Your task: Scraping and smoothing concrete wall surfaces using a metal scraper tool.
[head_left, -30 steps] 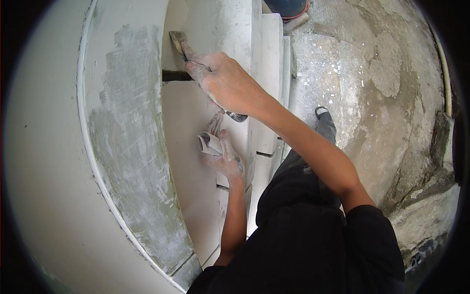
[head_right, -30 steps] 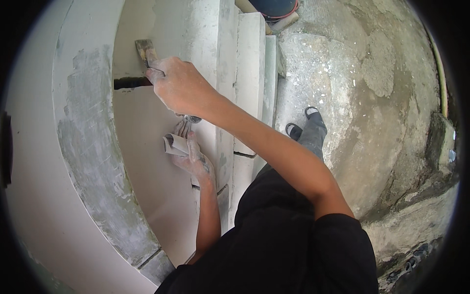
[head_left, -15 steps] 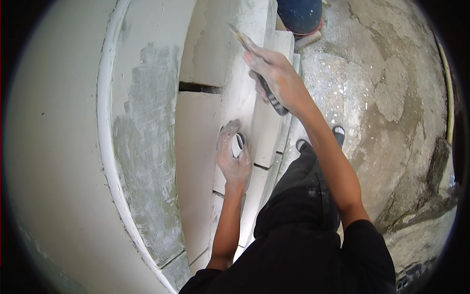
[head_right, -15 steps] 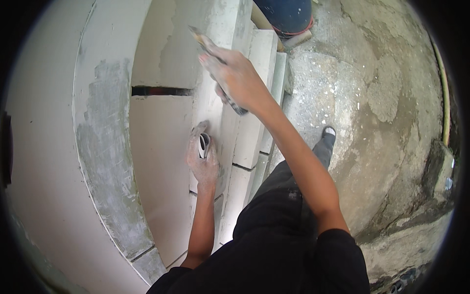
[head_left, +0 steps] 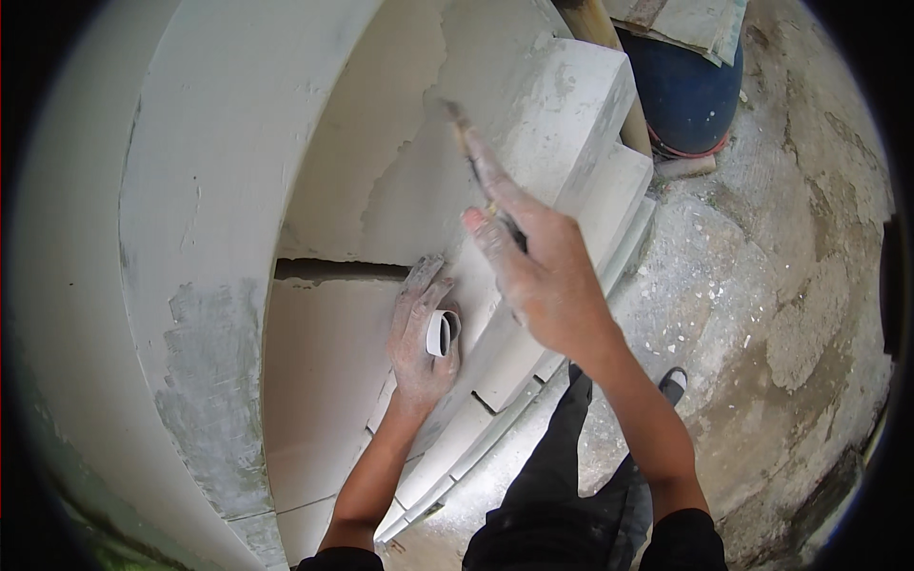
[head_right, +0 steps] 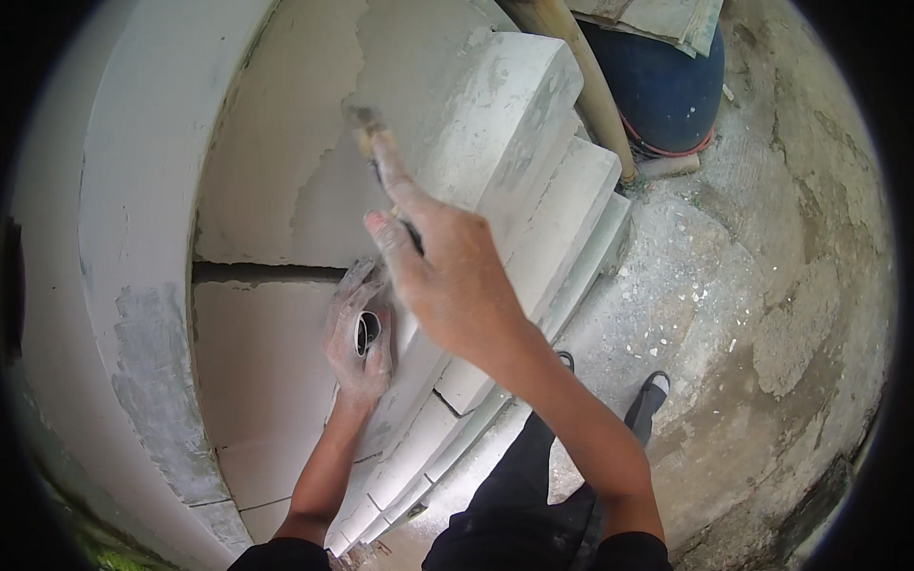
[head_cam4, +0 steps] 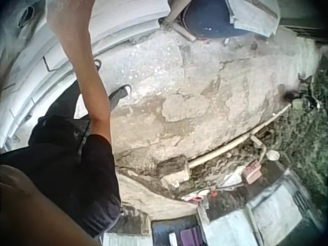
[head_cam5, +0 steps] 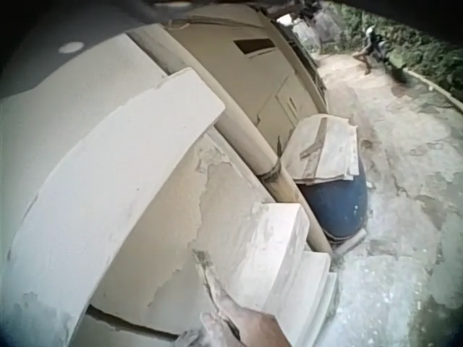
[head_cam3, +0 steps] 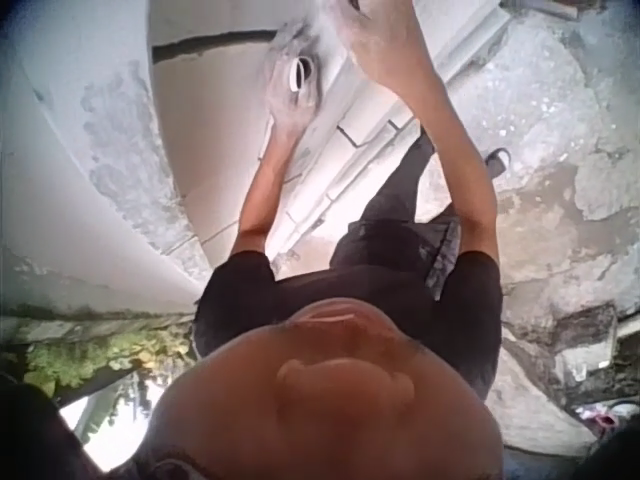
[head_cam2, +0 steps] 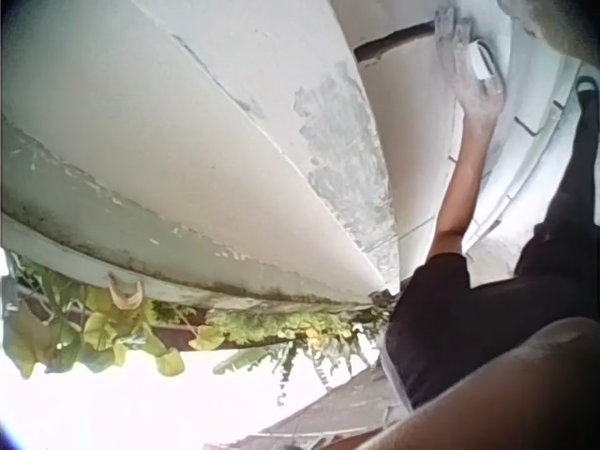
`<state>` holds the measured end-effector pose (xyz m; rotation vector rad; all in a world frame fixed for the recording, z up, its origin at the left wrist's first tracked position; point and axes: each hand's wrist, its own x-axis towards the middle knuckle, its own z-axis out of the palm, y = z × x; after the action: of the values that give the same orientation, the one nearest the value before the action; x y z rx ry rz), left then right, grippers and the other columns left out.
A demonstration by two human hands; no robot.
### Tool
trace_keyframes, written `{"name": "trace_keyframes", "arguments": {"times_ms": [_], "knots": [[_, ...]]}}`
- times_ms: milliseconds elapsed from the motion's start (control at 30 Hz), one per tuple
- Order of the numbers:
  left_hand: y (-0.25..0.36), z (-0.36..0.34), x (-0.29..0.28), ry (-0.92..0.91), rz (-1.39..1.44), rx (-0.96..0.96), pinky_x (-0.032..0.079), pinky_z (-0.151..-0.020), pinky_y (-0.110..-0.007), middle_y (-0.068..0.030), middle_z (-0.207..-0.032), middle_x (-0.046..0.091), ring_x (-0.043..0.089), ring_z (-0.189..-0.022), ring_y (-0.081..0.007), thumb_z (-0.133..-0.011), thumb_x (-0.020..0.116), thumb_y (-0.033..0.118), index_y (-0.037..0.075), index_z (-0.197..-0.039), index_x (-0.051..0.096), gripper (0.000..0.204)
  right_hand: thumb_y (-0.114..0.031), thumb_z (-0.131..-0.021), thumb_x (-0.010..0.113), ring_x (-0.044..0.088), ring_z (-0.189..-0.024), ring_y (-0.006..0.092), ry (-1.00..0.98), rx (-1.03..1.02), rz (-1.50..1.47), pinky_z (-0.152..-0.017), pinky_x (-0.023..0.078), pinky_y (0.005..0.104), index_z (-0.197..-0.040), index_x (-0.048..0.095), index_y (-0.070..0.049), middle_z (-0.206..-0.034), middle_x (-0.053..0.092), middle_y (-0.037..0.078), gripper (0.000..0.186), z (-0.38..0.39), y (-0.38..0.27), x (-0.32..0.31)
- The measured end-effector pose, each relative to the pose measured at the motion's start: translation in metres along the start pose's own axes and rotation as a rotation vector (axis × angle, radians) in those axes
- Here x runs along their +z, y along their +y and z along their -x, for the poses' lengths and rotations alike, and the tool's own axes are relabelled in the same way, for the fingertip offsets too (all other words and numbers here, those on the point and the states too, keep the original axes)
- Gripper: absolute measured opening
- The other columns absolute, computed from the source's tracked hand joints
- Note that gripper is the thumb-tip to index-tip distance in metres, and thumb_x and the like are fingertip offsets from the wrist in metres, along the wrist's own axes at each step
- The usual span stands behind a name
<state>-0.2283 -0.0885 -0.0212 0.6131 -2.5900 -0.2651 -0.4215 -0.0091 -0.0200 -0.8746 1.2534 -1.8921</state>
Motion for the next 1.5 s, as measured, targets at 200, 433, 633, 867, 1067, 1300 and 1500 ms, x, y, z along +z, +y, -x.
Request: {"name": "trace_keyframes", "arguments": {"times_ms": [200, 433, 633, 867, 1067, 1300, 1500], "knots": [[-0.002, 0.01, -0.001, 0.087, -0.04, -0.041, 0.049, -0.087, -0.043, -0.0245, -0.114, 0.063, 0.062, -0.097, -0.0378, -0.086, 0.065, 0.018, -0.006, -0.116, 0.062, 0.039, -0.014, -0.099, 0.056, 0.048, -0.051, 0.033, 0.207, -0.28, 0.177, -0.059, 0.045, 0.0402, -0.151, 0.039, -0.001, -0.066, 0.057, 0.022, 0.057, -0.017, 0.018, 0.062], [-0.001, 0.01, -0.006, -0.015, 0.007, -0.074, 0.043, -0.106, -0.05, -0.0293, -0.13, 0.058, 0.056, -0.122, -0.0475, -0.08, 0.06, 0.0, -0.004, -0.125, 0.059, 0.045, -0.007, -0.096, 0.057, 0.047, -0.054, 0.0273, 0.086, -0.05, 0.077, -0.061, 0.045, 0.0375, -0.152, 0.037, 0.001, -0.063, 0.047, 0.022, 0.059, -0.006, -0.007, 0.039], [0.001, 0.003, -0.002, -0.025, 0.02, -0.066, 0.043, -0.107, -0.05, -0.0291, -0.132, 0.057, 0.056, -0.124, -0.0464, -0.078, 0.062, -0.003, -0.002, -0.123, 0.06, 0.045, -0.009, -0.098, 0.054, 0.063, -0.065, 0.0371, 0.13, -0.08, 0.154, -0.07, 0.049, 0.0446, -0.154, 0.028, 0.005, -0.071, 0.059, 0.025, 0.063, -0.01, 0.014, 0.042], [0.001, -0.001, 0.0, -0.018, -0.018, -0.089, 0.045, -0.105, -0.047, -0.0273, -0.131, 0.06, 0.058, -0.122, -0.0447, -0.078, 0.061, -0.004, -0.002, -0.119, 0.062, 0.042, -0.008, -0.097, 0.056, 0.06, -0.065, 0.0395, 0.173, -0.158, 0.269, -0.07, 0.049, 0.0452, -0.151, 0.033, 0.006, -0.071, 0.059, 0.026, 0.061, -0.044, -0.003, 0.029], [0.002, 0.002, 0.001, -0.019, -0.032, -0.122, 0.047, -0.104, -0.047, -0.0261, -0.13, 0.061, 0.061, -0.12, -0.0438, -0.077, 0.062, -0.006, -0.002, -0.119, 0.063, 0.042, -0.004, -0.094, 0.059, 0.046, -0.057, 0.0212, 0.178, -0.113, 0.161, -0.061, 0.044, 0.0355, -0.152, 0.041, -0.003, -0.064, 0.049, 0.017, 0.06, -0.034, 0.001, 0.033], [0.003, 0.001, 0.0, -0.027, -0.032, -0.116, 0.048, -0.103, -0.047, -0.0239, -0.127, 0.064, 0.062, -0.119, -0.0421, -0.079, 0.062, -0.007, -0.001, -0.116, 0.064, 0.038, -0.007, -0.096, 0.057, 0.062, -0.067, 0.0341, 0.017, -0.047, 0.214, -0.072, 0.05, 0.0441, -0.156, 0.028, 0.0, -0.071, 0.059, 0.022, 0.067, -0.039, -0.014, 0.017], [0.005, -0.005, 0.002, -0.018, -0.052, -0.109, 0.048, -0.103, -0.047, -0.0238, -0.127, 0.064, 0.062, -0.12, -0.0417, -0.078, 0.063, -0.008, -0.001, -0.116, 0.064, 0.039, -0.006, -0.095, 0.056, 0.062, -0.069, 0.0335, 0.002, -0.004, 0.218, -0.075, 0.049, 0.0445, -0.154, 0.029, 0.005, -0.069, 0.058, 0.02, 0.065, -0.045, -0.013, 0.013]]}}
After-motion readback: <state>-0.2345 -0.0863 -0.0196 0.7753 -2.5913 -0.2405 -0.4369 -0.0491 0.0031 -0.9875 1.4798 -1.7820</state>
